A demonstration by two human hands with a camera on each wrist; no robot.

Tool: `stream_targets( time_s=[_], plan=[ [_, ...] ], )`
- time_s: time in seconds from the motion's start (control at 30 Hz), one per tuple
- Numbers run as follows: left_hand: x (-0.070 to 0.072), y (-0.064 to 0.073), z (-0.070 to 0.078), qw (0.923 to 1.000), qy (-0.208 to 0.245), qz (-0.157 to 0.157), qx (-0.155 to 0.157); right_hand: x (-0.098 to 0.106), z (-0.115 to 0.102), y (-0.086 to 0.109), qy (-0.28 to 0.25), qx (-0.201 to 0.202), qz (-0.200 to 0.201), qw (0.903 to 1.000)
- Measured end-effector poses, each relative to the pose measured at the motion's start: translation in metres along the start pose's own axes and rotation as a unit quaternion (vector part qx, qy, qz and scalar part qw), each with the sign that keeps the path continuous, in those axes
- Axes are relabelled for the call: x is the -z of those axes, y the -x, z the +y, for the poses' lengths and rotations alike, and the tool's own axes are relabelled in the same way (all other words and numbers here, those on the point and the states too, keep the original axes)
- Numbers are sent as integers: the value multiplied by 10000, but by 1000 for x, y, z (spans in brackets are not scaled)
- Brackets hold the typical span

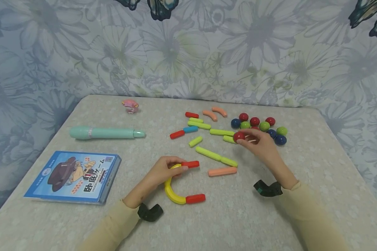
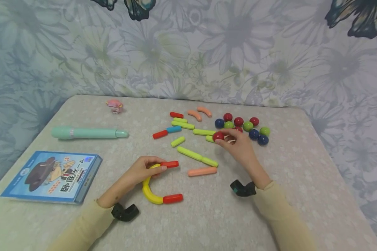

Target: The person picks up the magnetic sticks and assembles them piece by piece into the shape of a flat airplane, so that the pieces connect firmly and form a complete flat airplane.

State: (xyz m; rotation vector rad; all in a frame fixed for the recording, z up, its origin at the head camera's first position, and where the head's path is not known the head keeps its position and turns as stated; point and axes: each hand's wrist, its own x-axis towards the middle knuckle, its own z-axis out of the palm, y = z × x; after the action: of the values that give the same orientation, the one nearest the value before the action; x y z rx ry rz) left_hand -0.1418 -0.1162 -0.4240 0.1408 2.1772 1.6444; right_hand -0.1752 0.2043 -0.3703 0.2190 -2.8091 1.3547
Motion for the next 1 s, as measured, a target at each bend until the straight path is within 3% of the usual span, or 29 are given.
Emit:
stream_targets(
  time_s=[0.1,0.23,0.33,0.57,1.0],
  plan=[
    [1,0,0,10000,24,-22,-25,-26,-12,6,-334,242,-533,9977],
    [1,0,1,10000,72,8,20,-56,-22,13,-967,62,-1392,9855],
    [1,0,2,10000,44,10,18,-68,-24,16,-1280,-169,-1722,9766],
    [2,1,2,9999,147,-41,40,-74,-22,19,-1525,-374,-1771,9716],
    [1,1,3,9996,219,-134,-101,-80,-21,20,-1666,-200,-1744,9703]
  ],
)
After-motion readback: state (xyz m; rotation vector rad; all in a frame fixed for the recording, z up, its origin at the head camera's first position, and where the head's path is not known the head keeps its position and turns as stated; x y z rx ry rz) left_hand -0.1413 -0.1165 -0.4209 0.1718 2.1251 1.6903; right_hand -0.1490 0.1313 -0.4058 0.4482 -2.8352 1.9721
